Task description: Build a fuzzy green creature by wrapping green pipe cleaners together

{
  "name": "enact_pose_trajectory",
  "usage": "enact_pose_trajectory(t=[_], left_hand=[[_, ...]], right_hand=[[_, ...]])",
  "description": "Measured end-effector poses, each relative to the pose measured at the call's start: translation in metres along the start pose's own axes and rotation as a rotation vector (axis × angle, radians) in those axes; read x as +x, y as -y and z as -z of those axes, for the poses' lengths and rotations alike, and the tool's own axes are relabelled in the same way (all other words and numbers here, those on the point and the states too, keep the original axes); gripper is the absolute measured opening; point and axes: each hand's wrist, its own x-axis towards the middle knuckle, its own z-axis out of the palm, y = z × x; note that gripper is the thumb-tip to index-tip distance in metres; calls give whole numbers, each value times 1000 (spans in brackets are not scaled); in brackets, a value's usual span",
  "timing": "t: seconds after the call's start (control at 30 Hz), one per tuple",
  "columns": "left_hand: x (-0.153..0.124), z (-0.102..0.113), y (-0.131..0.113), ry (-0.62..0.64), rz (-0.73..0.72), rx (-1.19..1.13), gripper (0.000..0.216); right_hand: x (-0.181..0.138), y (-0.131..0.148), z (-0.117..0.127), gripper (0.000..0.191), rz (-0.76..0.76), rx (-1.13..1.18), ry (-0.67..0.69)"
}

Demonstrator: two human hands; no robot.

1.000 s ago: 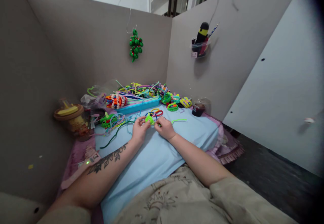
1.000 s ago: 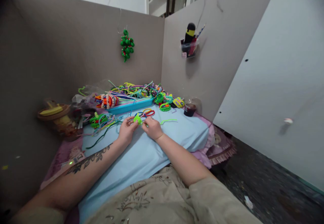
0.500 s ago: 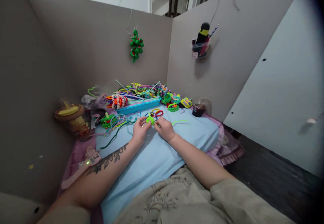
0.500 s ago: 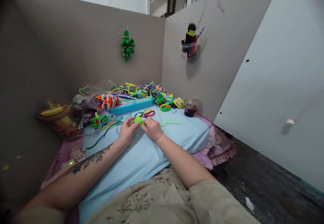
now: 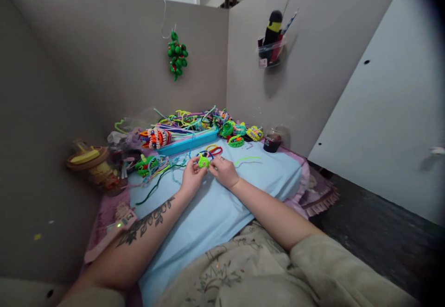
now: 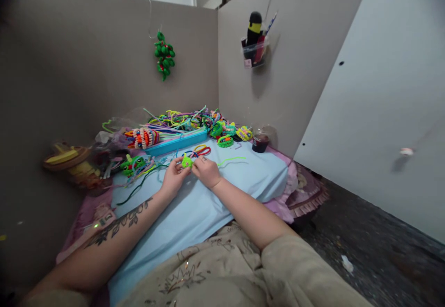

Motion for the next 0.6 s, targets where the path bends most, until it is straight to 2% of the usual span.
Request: enact_pose_trajectory(t=[0.37, 0.5, 0.6], left_hand=[[-2, 3, -7, 7, -38, 212, 36], [-5, 0, -8, -60, -34, 198, 42], [-7, 1, -6, -59, -54, 142, 47]], right_hand=[[-3, -1, -2, 6, -1, 207, 93], [-3, 1, -1, 6, -38, 198, 89], [-3, 5, 0, 7, -58, 117, 69]])
